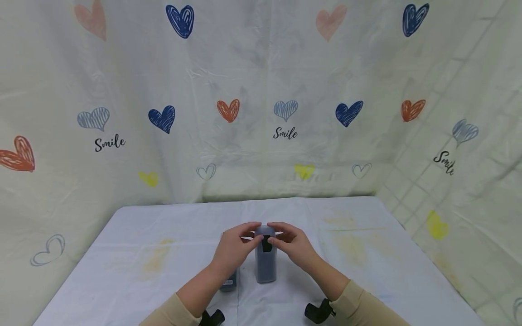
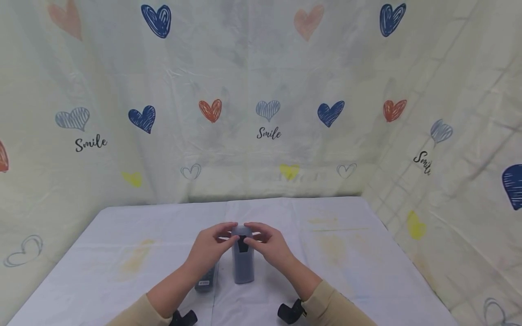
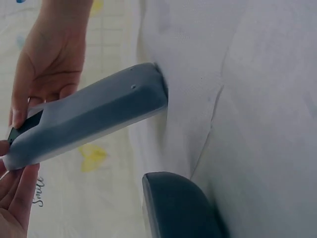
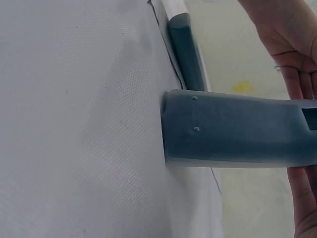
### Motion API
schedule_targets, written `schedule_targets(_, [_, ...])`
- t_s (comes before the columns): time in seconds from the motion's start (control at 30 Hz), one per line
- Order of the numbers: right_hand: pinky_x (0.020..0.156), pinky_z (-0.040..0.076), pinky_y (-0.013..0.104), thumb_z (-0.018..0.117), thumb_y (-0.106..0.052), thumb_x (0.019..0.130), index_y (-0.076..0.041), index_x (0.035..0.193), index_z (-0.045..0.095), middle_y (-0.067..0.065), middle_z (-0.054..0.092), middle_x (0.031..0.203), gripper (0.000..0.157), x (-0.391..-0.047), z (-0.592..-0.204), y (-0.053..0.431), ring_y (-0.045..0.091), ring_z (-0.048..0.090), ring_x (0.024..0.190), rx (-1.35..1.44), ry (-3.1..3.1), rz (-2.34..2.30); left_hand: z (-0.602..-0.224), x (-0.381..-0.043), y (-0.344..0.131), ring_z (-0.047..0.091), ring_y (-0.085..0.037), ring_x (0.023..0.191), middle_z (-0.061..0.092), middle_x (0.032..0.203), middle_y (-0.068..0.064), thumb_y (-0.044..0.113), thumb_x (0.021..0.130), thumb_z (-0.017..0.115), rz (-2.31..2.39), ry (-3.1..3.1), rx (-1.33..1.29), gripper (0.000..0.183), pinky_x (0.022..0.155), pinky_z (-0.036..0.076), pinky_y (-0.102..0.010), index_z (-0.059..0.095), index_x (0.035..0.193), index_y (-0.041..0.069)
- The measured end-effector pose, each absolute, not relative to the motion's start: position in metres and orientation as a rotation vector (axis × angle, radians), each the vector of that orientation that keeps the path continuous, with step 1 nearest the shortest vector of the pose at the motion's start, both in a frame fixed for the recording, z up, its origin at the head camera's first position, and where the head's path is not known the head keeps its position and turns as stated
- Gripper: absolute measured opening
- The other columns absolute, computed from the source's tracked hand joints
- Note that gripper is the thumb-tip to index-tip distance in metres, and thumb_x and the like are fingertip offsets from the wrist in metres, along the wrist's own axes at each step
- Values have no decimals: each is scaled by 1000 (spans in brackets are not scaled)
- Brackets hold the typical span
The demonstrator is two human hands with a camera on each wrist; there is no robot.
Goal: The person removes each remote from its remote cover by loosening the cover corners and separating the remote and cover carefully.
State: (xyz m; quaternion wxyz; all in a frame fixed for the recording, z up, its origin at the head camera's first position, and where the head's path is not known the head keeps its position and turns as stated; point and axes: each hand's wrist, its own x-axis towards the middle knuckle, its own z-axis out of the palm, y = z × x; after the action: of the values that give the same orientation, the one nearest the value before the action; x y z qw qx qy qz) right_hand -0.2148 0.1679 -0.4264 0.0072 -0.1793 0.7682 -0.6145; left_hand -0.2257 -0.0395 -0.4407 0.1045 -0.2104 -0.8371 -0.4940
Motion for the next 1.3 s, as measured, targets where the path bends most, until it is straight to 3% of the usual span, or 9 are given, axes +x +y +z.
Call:
schedule_targets(0.2, [83, 55, 30, 72, -11, 92, -7, 132, 63, 13, 63, 128, 41, -215, -428, 168, 23, 67, 98, -571, 2425, -1899, -438, -224, -38, 69, -5, 87, 74, 106, 4, 11, 92, 69, -1282, -2398, -640, 26, 72, 55, -18, 74, 118, 13])
schedule_targets(0.37, [82, 55, 29, 71, -11, 92, -7, 133, 62, 14, 63, 128, 42, -215, -428, 168, 24, 68, 98, -594, 2426, -1886, -443, -227, -37, 68, 0, 79, 75, 97, 6, 12, 92, 69, -1252, -2354, -604, 21, 66, 55, -18, 77, 112, 16])
schedule_targets(0.53, [84, 56, 30, 71, -11, 93, -4, 134, 61, 15, 63, 128, 43, -214, -427, 170, 26, 68, 100, -614, 2426, -1875, -440, -231, -37, 66, -4, 74, 74, 90, 10, 17, 96, 65, -1547, -2377, -506, 18, 64, 55, -23, 78, 109, 18])
schedule_targets(0.7, [85, 56, 32, 71, -12, 93, -6, 133, 62, 14, 63, 129, 42, -214, -427, 172, 26, 68, 102, -622, 2448, -1853, -438, -237, -41, 69, -10, 79, 75, 97, 6, 20, 98, 63, -1727, -2437, -502, 21, 66, 56, -26, 76, 115, 17])
schedule_targets(0.87, [84, 56, 31, 71, -10, 92, -6, 133, 62, 15, 62, 128, 42, -219, -431, 173, 27, 68, 101, -622, 2431, -1852, -435, -250, -48, 70, -16, 91, 72, 111, -4, 16, 99, 62, -1951, -2499, -518, 20, 77, 59, -30, 75, 114, 13])
schedule_targets(1.03, [84, 56, 31, 71, -10, 92, -8, 134, 62, 14, 62, 129, 43, -230, -447, 176, 28, 68, 102, -614, 2420, -1858, -433, -258, -53, 70, -19, 94, 71, 114, -7, 13, 98, 62, -2044, -2567, -553, 21, 79, 59, -33, 74, 116, 10])
schedule_targets(1.3, [88, 56, 37, 73, -18, 91, -16, 136, 61, 13, 64, 124, 46, -233, -453, 177, 27, 68, 103, -615, 2426, -1878, -442, -253, -51, 68, -16, 92, 67, 122, -5, 14, 100, 60, -1897, -2583, -610, 26, 76, 59, -32, 72, 122, 18])
